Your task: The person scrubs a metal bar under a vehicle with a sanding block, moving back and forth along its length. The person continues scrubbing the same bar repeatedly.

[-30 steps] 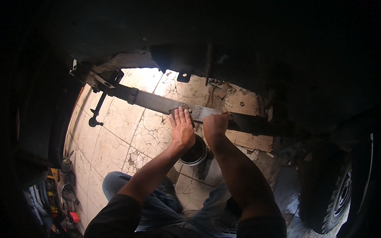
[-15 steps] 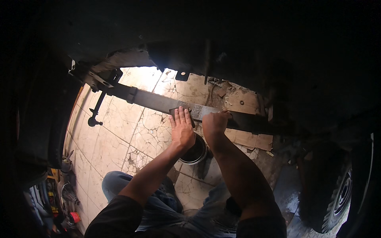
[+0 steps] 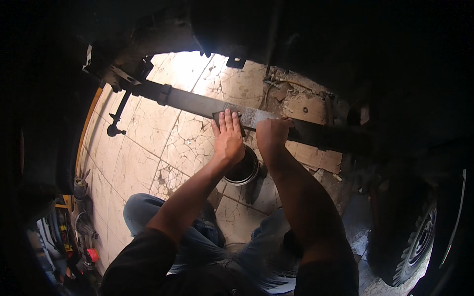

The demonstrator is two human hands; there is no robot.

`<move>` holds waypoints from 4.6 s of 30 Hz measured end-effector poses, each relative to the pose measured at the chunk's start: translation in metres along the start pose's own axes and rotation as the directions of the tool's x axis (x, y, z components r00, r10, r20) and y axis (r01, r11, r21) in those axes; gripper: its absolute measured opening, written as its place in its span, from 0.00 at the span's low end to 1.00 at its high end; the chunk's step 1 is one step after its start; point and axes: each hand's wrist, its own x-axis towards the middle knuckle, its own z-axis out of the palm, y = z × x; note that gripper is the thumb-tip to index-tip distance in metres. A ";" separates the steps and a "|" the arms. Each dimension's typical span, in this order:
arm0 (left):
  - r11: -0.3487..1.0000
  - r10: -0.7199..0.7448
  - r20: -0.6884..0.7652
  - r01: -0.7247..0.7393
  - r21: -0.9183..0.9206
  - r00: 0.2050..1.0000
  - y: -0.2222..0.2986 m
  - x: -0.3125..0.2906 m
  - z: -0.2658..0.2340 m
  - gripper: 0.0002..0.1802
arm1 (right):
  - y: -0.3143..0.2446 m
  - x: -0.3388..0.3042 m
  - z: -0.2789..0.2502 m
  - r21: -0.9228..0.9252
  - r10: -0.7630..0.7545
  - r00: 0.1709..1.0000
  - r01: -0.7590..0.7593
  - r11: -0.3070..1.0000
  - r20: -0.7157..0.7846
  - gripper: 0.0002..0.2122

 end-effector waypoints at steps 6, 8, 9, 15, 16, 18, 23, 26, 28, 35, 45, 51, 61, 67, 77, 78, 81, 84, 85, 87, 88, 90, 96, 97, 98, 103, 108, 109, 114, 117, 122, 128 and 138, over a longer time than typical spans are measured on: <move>0.997 -0.002 0.158 -0.011 0.078 0.987 -0.008 0.024 -0.028 0.45 | 0.004 -0.004 -0.004 0.074 -0.075 0.997 0.072 0.995 0.029 0.05; 0.997 -0.003 0.180 -0.010 0.073 0.984 -0.006 0.024 -0.031 0.46 | 0.007 -0.005 -0.012 0.088 -0.086 0.995 0.082 0.993 0.042 0.05; 0.998 0.005 0.185 -0.018 0.068 0.983 -0.003 0.024 -0.031 0.47 | 0.009 -0.004 -0.010 0.092 -0.081 0.996 0.077 0.993 0.045 0.05; 0.999 0.021 0.078 -0.024 0.030 0.997 -0.005 0.010 -0.017 0.49 | 0.002 -0.002 -0.001 -0.003 -0.019 0.999 0.018 1.000 -0.034 0.06; 0.999 0.025 0.116 -0.030 0.040 0.993 -0.004 0.016 -0.025 0.49 | 0.004 -0.002 -0.001 -0.027 -0.015 0.999 0.014 1.000 -0.030 0.06; 0.999 0.016 0.170 -0.022 0.032 0.985 -0.014 0.027 -0.036 0.49 | 0.000 0.001 0.002 0.030 -0.034 0.999 0.033 0.999 0.018 0.07; 0.999 0.017 0.137 -0.024 0.047 0.990 -0.011 0.025 -0.030 0.47 | 0.001 -0.003 0.001 -0.028 -0.032 0.999 0.031 0.999 -0.015 0.07; 0.999 0.025 0.102 -0.027 0.022 0.995 -0.002 0.002 -0.020 0.47 | 0.005 -0.001 -0.004 0.017 -0.031 1.000 0.031 0.999 0.001 0.06; 0.999 0.037 0.098 -0.038 -0.001 0.994 -0.001 -0.002 -0.024 0.47 | 0.004 0.000 0.003 0.077 -0.035 0.999 0.033 0.997 0.015 0.05; 0.998 0.019 0.131 -0.026 0.053 0.991 -0.007 0.017 -0.028 0.50 | 0.006 -0.002 -0.003 0.085 -0.064 0.998 0.064 0.994 0.003 0.06; 0.999 0.047 0.110 -0.049 0.013 0.993 -0.017 0.014 -0.028 0.47 | 0.000 -0.005 -0.003 -0.050 -0.014 0.999 0.013 0.999 -0.030 0.06; 0.999 0.029 0.111 -0.031 0.016 0.993 -0.015 0.029 -0.036 0.48 | 0.001 -0.002 0.002 -0.041 -0.020 1.000 0.020 0.999 0.005 0.06; 0.999 0.029 0.076 -0.028 -0.017 0.997 -0.012 0.020 -0.029 0.48 | -0.005 -0.006 0.001 -0.094 0.054 0.996 -0.060 0.994 -0.067 0.08; 0.999 0.032 0.086 -0.035 0.038 0.996 -0.010 0.014 -0.027 0.44 | 0.000 -0.002 -0.012 -0.010 -0.002 0.992 0.003 1.000 0.124 0.08; 0.997 0.039 0.123 -0.048 0.069 0.992 -0.015 0.026 -0.030 0.41 | -0.003 -0.002 0.003 -0.051 0.008 0.999 -0.006 0.999 0.037 0.08; 0.997 0.036 0.114 -0.044 0.067 0.993 -0.014 0.026 -0.031 0.40 | -0.002 0.000 0.004 -0.045 -0.011 0.998 0.014 0.999 0.056 0.08; 0.998 0.041 0.077 -0.045 0.046 0.996 -0.009 0.016 -0.023 0.39 | 0.000 0.001 0.005 -0.063 -0.006 0.998 0.010 0.998 0.062 0.08; 0.999 0.051 0.017 -0.051 0.015 0.999 -0.006 -0.011 -0.007 0.37 | -0.003 -0.001 -0.001 -0.061 0.025 0.998 -0.022 0.998 0.051 0.07; 0.999 0.045 0.011 -0.045 0.012 0.999 -0.007 -0.010 -0.003 0.37 | -0.005 -0.001 -0.002 -0.055 0.034 0.998 -0.032 0.998 0.049 0.07; 0.999 0.036 -0.013 -0.036 -0.001 0.999 -0.005 -0.005 -0.005 0.37 | -0.007 -0.001 0.003 -0.069 0.077 0.997 -0.077 0.995 0.003 0.07; 0.999 0.039 0.008 -0.039 0.023 0.999 -0.005 0.002 -0.007 0.37 | -0.007 -0.001 0.005 -0.075 0.098 0.995 -0.099 0.992 -0.021 0.07; 0.996 0.033 0.046 -0.036 0.076 0.998 -0.010 0.019 -0.017 0.37 | -0.004 -0.001 0.001 -0.049 0.023 0.999 -0.021 0.999 0.049 0.07; 0.996 0.040 0.008 -0.040 0.080 0.999 -0.011 0.018 -0.002 0.33 | 0.000 0.003 0.011 -0.056 0.026 1.000 -0.027 0.998 -0.010 0.07; 0.996 0.049 -0.019 -0.047 0.080 0.999 -0.008 0.010 0.004 0.33 | 0.004 0.004 0.018 -0.062 0.037 0.999 -0.039 0.997 -0.029 0.07; 0.990 0.049 -0.083 -0.037 0.139 0.995 -0.010 -0.001 0.006 0.32 | 0.003 0.003 0.015 -0.023 0.008 1.000 -0.008 1.000 -0.003 0.07; 0.995 0.084 -0.058 -0.087 -0.049 0.995 -0.036 -0.019 -0.001 0.33 | 0.013 0.003 0.009 0.103 -0.094 0.995 0.093 0.990 0.012 0.07; 0.996 0.054 0.037 -0.051 -0.077 0.998 -0.071 -0.050 -0.028 0.27 | 0.026 -0.002 -0.004 0.132 -0.106 0.994 0.101 0.986 0.032 0.09; 0.997 0.049 0.084 -0.043 -0.066 0.995 -0.078 -0.055 -0.039 0.26 | 0.028 -0.002 -0.007 0.131 -0.101 0.993 0.093 0.987 0.058 0.10; 0.957 0.170 -0.084 -0.185 -0.222 0.982 -0.109 -0.072 -0.088 0.16 | 0.030 -0.009 -0.028 0.314 -0.375 0.926 0.346 0.884 0.035 0.24; 0.945 0.212 -0.026 -0.211 -0.248 0.977 -0.103 -0.078 -0.131 0.12 | 0.022 -0.020 -0.038 0.613 -0.512 0.849 0.477 0.630 -0.135 0.32; 0.935 0.310 -0.104 -0.322 -0.147 0.945 -0.103 -0.084 -0.163 0.11 | 0.005 -0.033 -0.067 0.808 -0.568 0.784 0.492 0.325 -0.250 0.35; 0.940 0.285 -0.071 -0.293 -0.174 0.956 -0.101 -0.076 -0.174 0.12 | 0.002 -0.032 -0.076 0.950 -0.647 0.746 0.293 0.107 -0.158 0.29; 0.921 0.258 -0.037 -0.258 -0.293 0.965 -0.117 -0.044 -0.152 0.11 | -0.024 -0.019 -0.072 0.977 -0.559 0.820 0.199 0.077 -0.123 0.14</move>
